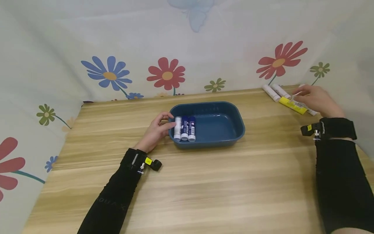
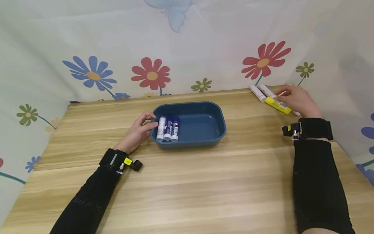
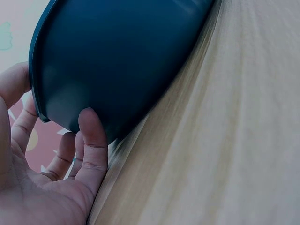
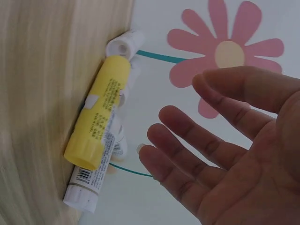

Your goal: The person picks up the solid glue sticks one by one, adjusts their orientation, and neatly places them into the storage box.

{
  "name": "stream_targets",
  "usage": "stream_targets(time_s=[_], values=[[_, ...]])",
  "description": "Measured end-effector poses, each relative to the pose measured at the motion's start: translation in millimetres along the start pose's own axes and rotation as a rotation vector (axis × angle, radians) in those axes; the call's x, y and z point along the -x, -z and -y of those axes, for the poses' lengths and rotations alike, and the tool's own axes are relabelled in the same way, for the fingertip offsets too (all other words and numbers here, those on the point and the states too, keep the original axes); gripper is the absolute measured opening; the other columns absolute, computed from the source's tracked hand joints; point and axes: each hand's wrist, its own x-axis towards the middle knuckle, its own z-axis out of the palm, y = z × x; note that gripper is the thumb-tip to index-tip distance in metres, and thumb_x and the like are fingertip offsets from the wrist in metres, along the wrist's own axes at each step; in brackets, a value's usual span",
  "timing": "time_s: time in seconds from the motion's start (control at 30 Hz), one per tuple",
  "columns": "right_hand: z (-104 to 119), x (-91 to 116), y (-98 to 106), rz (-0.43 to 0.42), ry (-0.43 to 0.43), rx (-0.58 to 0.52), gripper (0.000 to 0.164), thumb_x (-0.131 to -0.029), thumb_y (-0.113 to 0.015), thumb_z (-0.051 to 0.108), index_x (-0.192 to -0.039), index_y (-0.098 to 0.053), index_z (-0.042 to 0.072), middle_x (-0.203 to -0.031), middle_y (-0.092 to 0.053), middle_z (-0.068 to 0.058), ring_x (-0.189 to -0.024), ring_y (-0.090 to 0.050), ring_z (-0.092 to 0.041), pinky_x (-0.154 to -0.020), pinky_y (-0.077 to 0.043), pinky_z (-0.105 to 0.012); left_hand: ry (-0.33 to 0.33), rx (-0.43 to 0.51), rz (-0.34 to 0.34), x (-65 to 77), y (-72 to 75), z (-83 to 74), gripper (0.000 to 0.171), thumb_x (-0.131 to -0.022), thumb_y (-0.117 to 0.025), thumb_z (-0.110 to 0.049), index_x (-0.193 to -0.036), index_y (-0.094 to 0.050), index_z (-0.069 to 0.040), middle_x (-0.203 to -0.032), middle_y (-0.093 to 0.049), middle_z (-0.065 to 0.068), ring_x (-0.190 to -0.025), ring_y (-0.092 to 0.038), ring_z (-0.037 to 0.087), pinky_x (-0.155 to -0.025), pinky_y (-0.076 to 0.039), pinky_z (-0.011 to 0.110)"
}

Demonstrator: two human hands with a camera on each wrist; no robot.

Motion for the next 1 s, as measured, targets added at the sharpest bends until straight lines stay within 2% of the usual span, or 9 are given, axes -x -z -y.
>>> stream_targets(time_s=[0.13, 0.33, 0.5, 0.73, 1.0], values=[[5.6, -8.9, -2.0, -0.025, 0.016, 0.051, 0.05, -0.096, -0.043, 0.037, -0.13, -0.042, 0.001, -0.123, -0.04, -0.033, -0.104, -0.038, -0.046, -0.082, -0.036, -0.062, -0.011, -0.001, -0.011, 0.1, 4.8, -2.9, 0.037, -0.086, -0.065, -0.027, -0.115, -0.047, -0.013, -0.117, -0.034, 0.012, -0.099, -0.048, 0.031, -0.071, -0.05, 0.03], [3.8, -15.2, -12.0, -0.06, -0.007, 0.119, 0.043, -0.096, -0.043, 0.028, -0.126, -0.044, -0.002, -0.117, -0.042, -0.034, -0.096, -0.042, -0.045, -0.072, -0.042, -0.055, 0.007, 0.008, -0.003, 2.9, 6.1, -1.4, 0.038, -0.086, -0.065, -0.027, -0.115, -0.046, -0.013, -0.119, -0.034, 0.013, -0.1, -0.048, 0.031, -0.071, -0.05, 0.03], [4.0, -19.8, -21.8, -0.098, -0.039, 0.156, 0.039, -0.094, -0.045, 0.02, -0.124, -0.045, -0.005, -0.114, -0.042, -0.033, -0.096, -0.041, -0.045, -0.076, -0.04, -0.058, 0.006, 0.012, -0.008, 3.8, 5.4, 0.6, 0.04, -0.085, -0.066, -0.029, -0.116, -0.046, -0.012, -0.12, -0.033, 0.013, -0.099, -0.049, 0.031, -0.07, -0.05, 0.03], [0.3, -24.0, -29.7, -0.103, 0.015, 0.22, 0.035, -0.09, -0.043, 0.011, -0.117, -0.049, -0.011, -0.107, -0.047, -0.034, -0.093, -0.045, -0.045, -0.077, -0.039, -0.058, 0.013, 0.008, 0.001, 3.9, 2.6, -0.2, 0.038, -0.087, -0.065, -0.028, -0.117, -0.046, -0.013, -0.12, -0.032, 0.013, -0.099, -0.049, 0.03, -0.071, -0.049, 0.03], [-5.3, -27.6, -34.2, -0.148, -0.039, 0.285, 0.038, -0.086, -0.045, 0.008, -0.119, -0.047, -0.01, -0.107, -0.046, -0.036, -0.096, -0.039, -0.046, -0.084, -0.034, -0.06, 0.013, 0.011, 0.0, 1.4, -0.3, -1.7, 0.036, -0.087, -0.064, -0.027, -0.115, -0.047, -0.012, -0.118, -0.032, 0.012, -0.096, -0.05, 0.03, -0.07, -0.049, 0.029]])
